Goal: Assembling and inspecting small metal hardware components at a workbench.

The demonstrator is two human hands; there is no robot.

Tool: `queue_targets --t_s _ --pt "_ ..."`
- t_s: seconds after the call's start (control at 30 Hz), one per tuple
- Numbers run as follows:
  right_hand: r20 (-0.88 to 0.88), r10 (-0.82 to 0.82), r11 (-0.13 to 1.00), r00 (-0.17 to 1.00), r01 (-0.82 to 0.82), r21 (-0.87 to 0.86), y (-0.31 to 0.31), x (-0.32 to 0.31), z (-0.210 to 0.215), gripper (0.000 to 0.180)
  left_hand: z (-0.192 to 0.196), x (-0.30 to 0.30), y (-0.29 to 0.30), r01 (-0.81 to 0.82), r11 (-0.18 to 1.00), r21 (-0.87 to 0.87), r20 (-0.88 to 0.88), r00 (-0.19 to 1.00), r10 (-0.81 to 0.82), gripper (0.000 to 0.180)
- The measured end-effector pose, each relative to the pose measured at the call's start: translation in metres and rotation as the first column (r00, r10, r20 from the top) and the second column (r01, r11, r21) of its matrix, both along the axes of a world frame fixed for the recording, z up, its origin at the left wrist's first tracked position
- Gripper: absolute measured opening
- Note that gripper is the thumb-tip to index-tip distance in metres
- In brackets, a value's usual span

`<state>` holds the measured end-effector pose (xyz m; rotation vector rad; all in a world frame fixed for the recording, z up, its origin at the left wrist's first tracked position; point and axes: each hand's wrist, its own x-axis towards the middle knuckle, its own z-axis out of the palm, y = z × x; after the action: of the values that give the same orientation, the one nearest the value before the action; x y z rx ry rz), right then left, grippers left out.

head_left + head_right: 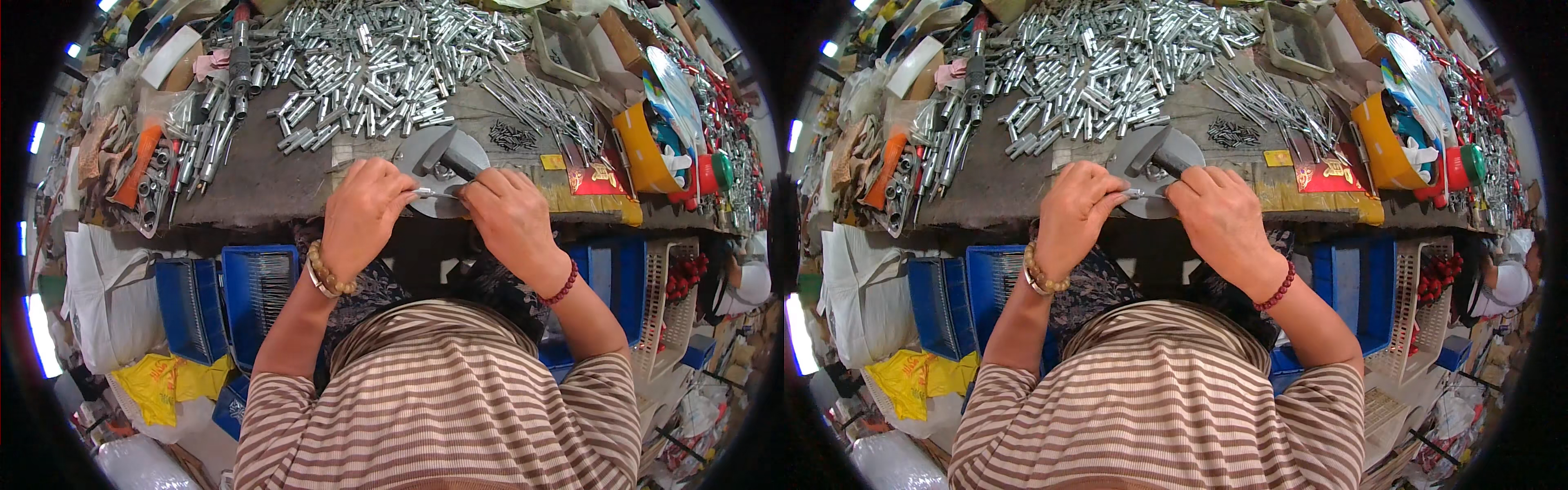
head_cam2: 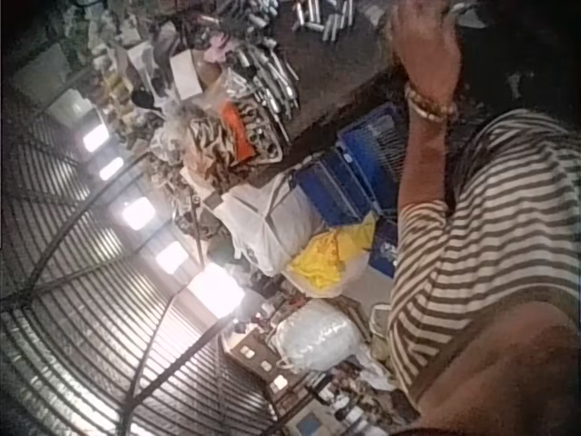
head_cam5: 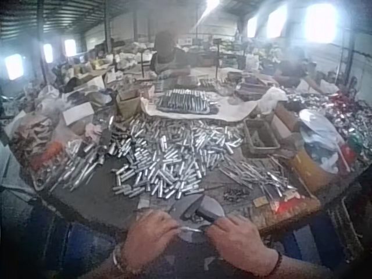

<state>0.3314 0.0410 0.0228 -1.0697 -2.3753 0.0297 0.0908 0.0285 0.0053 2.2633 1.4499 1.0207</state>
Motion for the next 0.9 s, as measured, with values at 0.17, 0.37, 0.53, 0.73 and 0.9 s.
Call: queue_targets --t_s 0.17,0.37,0.53,0.73,0.9 --pt "0.016 0.057 0.998 0.998 -0.057 0.013 0.002 0.000 0.002 0.013 0.001 0.001 -0.004 -0.008 1.000 -0.002 -0.036 0.999 0.008 0.013" --pt "-0.001 0.085 0.996 0.996 -0.085 0.013 0.004 0.000 -0.002 0.014 -0.003 0.001 -0.006 -0.023 1.000 0.022 -0.007 1.000 0.023 0.012" --pt "0.032 0.086 0.996 0.996 -0.087 0.025 0.006 0.000 -0.008 0.013 -0.002 0.006 -0.006 -0.019 1.000 -0.018 0.005 1.000 0.019 0.016" --pt "0.033 0.061 0.997 0.998 -0.062 0.040 0.003 0.002 -0.009 0.016 -0.003 0.006 -0.007 -0.027 0.999 0.028 -0.019 0.999 0.027 0.016" --pt "-0.188 -0.197 0.980 0.962 0.197 -0.023 0.013 0.034 -0.006 0.016 -0.003 0.005 -0.007 -0.030 1.000 0.006 -0.007 1.000 0.030 0.017"
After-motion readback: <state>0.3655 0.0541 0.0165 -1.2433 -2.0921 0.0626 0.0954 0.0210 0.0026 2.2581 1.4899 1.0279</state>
